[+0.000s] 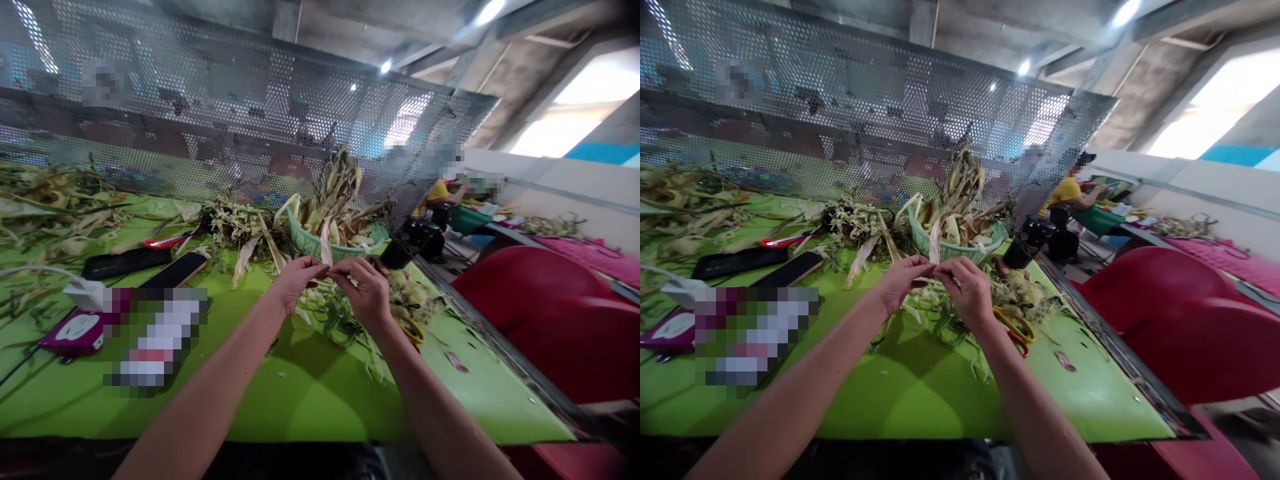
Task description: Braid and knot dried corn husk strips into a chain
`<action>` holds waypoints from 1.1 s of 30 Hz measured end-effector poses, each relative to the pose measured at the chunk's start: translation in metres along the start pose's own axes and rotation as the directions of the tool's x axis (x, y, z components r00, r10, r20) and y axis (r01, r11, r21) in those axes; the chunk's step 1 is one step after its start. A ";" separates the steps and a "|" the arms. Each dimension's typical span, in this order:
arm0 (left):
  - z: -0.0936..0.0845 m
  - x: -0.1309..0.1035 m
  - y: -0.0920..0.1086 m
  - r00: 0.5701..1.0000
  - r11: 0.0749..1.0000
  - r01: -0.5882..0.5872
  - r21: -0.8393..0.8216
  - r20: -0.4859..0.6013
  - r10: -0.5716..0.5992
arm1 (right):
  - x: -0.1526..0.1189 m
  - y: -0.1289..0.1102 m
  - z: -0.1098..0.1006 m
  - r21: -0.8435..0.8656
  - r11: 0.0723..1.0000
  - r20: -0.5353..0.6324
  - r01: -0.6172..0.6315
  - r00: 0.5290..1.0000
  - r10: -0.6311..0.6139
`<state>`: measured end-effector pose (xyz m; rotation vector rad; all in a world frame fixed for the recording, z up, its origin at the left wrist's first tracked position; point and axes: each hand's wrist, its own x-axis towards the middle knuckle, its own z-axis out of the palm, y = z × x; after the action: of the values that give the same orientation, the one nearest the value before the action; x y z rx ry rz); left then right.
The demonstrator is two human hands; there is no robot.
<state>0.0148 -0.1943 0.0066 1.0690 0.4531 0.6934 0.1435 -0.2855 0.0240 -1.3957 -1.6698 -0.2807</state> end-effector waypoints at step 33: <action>0.006 -0.004 0.004 0.997 0.999 -0.010 0.044 -0.070 0.014 | 0.002 0.003 0.001 0.159 0.985 -0.035 -0.064 0.997 0.070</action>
<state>0.0146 -0.1996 0.0131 1.0915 0.5244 0.7362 0.1463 -0.2828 0.0236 -1.3161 -1.5730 -0.1342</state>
